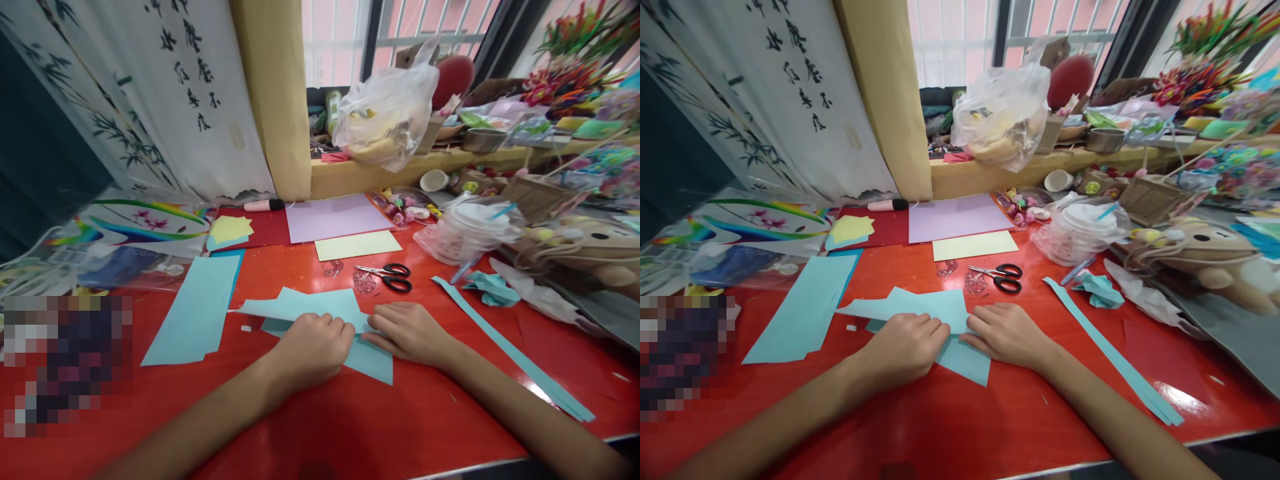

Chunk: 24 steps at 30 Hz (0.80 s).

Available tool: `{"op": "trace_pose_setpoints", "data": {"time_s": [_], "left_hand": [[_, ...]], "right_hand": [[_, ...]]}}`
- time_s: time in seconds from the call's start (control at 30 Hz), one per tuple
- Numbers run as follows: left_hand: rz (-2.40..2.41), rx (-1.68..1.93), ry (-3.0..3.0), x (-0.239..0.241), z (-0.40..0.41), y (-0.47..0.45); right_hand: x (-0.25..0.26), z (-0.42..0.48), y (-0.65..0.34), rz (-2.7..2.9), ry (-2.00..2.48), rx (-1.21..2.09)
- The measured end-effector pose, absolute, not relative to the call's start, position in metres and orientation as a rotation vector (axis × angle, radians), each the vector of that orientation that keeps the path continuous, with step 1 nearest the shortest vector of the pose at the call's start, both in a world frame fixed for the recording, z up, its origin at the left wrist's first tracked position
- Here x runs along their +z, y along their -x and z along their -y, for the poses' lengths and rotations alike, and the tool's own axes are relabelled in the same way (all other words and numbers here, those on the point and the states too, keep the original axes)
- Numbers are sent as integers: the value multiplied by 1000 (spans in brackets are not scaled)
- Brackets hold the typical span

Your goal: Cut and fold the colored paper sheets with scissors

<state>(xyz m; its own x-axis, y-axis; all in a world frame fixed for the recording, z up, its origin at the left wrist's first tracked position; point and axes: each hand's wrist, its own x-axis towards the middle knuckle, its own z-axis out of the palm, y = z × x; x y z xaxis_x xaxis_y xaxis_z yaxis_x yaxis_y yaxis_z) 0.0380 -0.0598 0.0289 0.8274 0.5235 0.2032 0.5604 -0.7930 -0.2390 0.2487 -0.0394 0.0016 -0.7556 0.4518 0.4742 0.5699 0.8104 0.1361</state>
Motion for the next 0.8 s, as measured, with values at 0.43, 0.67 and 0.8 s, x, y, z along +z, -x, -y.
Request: {"op": "trace_pose_setpoints", "data": {"time_s": [0.43, 0.67, 0.8], "left_hand": [[897, -389, 2725, 43, 66, -44], [564, -453, 2839, 44, 68, -45], [577, -454, 2861, 44, 70, -47]], "right_hand": [[2, 46, -245, 2473, 598, -474], [2, 47, -250, 2402, 556, -432], [5, 46, -252, 2389, 512, -335]]}}
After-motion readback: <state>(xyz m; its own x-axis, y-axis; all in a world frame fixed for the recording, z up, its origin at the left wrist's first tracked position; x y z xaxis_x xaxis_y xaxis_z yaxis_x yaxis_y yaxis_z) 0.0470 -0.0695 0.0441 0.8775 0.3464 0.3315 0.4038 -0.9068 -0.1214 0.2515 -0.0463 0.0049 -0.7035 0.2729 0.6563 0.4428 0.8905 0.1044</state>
